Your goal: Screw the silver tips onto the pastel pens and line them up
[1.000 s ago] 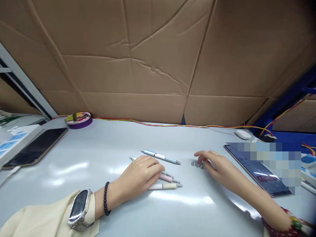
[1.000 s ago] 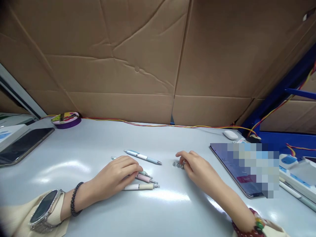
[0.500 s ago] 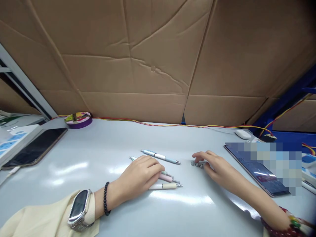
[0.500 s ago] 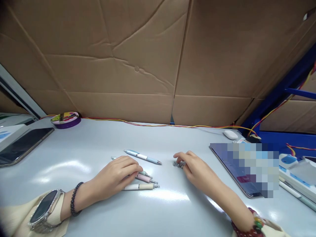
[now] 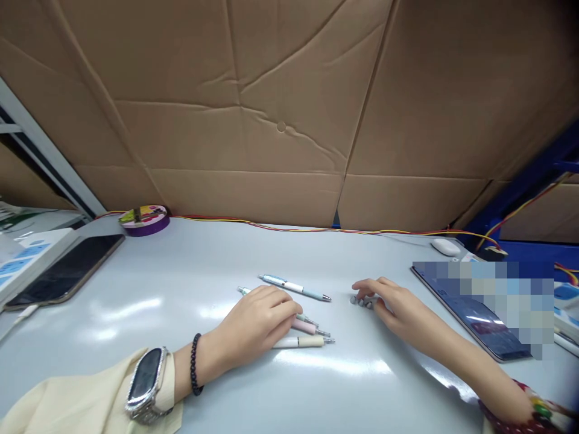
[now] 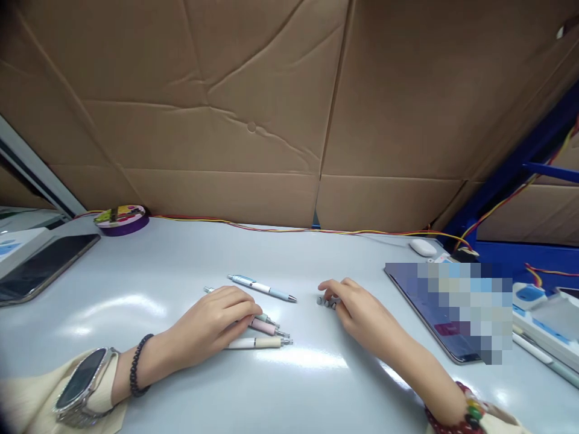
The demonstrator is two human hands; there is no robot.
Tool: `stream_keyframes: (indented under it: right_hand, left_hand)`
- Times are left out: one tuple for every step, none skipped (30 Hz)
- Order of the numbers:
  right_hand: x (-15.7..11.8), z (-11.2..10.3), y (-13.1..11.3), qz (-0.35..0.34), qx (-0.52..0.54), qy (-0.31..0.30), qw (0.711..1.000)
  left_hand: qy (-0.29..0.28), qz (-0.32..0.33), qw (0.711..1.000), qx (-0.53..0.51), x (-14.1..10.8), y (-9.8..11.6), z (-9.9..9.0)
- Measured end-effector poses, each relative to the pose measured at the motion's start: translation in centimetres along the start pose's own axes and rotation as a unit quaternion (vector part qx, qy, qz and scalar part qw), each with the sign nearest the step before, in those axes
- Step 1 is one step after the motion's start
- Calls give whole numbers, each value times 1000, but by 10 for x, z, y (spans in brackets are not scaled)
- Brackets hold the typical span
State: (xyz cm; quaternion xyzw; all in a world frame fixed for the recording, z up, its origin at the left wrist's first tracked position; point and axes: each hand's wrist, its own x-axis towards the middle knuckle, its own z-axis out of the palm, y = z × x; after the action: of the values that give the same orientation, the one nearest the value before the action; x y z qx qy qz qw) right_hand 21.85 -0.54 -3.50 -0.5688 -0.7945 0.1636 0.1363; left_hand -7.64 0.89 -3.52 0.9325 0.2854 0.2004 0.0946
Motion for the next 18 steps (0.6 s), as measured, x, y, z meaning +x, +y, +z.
stream_keyframes:
  right_hand:
    - [0, 0, 0, -1, -1, 1, 1000]
    - [0, 0, 0, -3, -2, 2, 1000]
    - [0, 0, 0, -5, -3, 3, 1000]
    - [0, 0, 0, -7, -4, 4, 1000]
    - [0, 1, -1, -9, -6, 7, 1000]
    - [0, 1, -1, -11, -8, 9, 1000]
    - [0, 1, -1, -14, -10, 13, 1000]
    - [0, 1, 0, -17, -12, 16, 1000]
    - [0, 2, 0, -21, -15, 20, 999]
    - [0, 2, 0, -26, -18, 25, 999]
    - [0, 2, 1, -30, -21, 30, 999]
    - [0, 2, 2, -35, -25, 36, 998]
    - [-1, 3, 3, -39, -30, 44, 998]
    - [-1, 3, 3, -42, -35, 54, 997]
    - [-1, 4, 3, -46, -41, 66, 996]
    - [-1, 5, 2, -50, -48, 80, 994]
    - [-1, 6, 1, -56, -55, 96, 992]
    - [0, 7, -1, -63, -64, 113, 990]
  left_hand:
    - [0, 0, 1000, 1, 0, 0, 0]
    - [1, 1, 1000, 1, 0, 0, 0]
    - [3, 3, 1000, 2, 0, 0, 0]
    - [4, 5, 1000, 2, -1, 0, 0]
    - [5, 6, 1000, 1, -1, 0, 1]
    - [5, 7, 1000, 1, -1, 0, 1]
    - [5, 7, 1000, 0, -1, 0, 1]
    - [5, 6, 1000, 0, 0, 0, 1]
    - [4, 5, 1000, -1, 0, 0, 1]
    - [4, 4, 1000, -1, 0, 0, 1]
    - [3, 2, 1000, -1, 0, 0, 0]
    - [3, 3, 1000, -2, 0, 0, 0]
    - [4, 4, 1000, -2, 0, 0, 0]
    - [6, 6, 1000, -2, 0, 0, 0]
    - [7, 7, 1000, -2, 0, 0, 1]
    - [9, 9, 1000, -2, 0, 0, 1]
    - [10, 10, 1000, -1, 0, 0, 1]
    - [12, 9, 1000, -1, -1, 0, 2]
